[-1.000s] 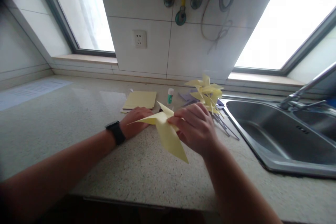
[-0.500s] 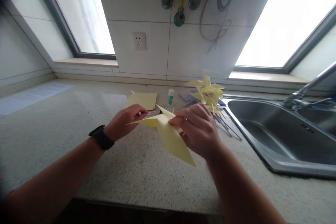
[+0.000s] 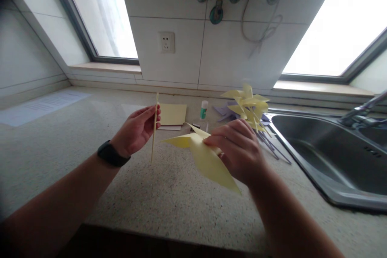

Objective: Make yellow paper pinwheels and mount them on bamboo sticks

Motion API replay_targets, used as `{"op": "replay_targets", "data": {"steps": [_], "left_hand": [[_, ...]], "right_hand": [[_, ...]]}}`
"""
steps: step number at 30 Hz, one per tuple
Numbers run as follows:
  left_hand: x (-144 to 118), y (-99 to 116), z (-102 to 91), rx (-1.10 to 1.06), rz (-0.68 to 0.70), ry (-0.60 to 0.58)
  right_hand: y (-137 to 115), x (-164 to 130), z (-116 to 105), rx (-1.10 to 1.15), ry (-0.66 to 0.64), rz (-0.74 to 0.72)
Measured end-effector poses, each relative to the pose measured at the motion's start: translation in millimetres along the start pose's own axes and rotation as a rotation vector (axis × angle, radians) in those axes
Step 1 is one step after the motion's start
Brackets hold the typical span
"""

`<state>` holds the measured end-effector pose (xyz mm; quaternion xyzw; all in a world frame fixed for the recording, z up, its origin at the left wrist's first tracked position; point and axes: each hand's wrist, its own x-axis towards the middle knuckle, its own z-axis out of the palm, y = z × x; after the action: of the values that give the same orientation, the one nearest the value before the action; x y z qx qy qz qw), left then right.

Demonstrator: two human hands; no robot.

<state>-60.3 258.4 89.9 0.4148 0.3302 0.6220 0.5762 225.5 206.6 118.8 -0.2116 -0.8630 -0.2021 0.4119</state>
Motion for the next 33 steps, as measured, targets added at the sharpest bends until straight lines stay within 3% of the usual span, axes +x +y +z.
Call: {"op": "replay_targets", "data": {"steps": [7,17,24,33], "left_hand": [[13.9,-0.7,-17.1,-0.159,-0.102,0.096],[20.6,-6.2,-24.2,-0.170,-0.117,0.147],[15.1,-4.3,-16.5,-0.135,-0.056,0.134],[2.3,7.0,-6.2,-0.081,0.030,0.022]], "right_hand": [[4.4,-2.3,2.9,0.012,-0.012,0.010],[3.8,-2.2,5.7,0.027,-0.001,0.022],[2.2,-0.1,3.0,0.010,-0.031,0.010],[-3.9,3.7,1.5,0.041,0.017,0.011]]}}
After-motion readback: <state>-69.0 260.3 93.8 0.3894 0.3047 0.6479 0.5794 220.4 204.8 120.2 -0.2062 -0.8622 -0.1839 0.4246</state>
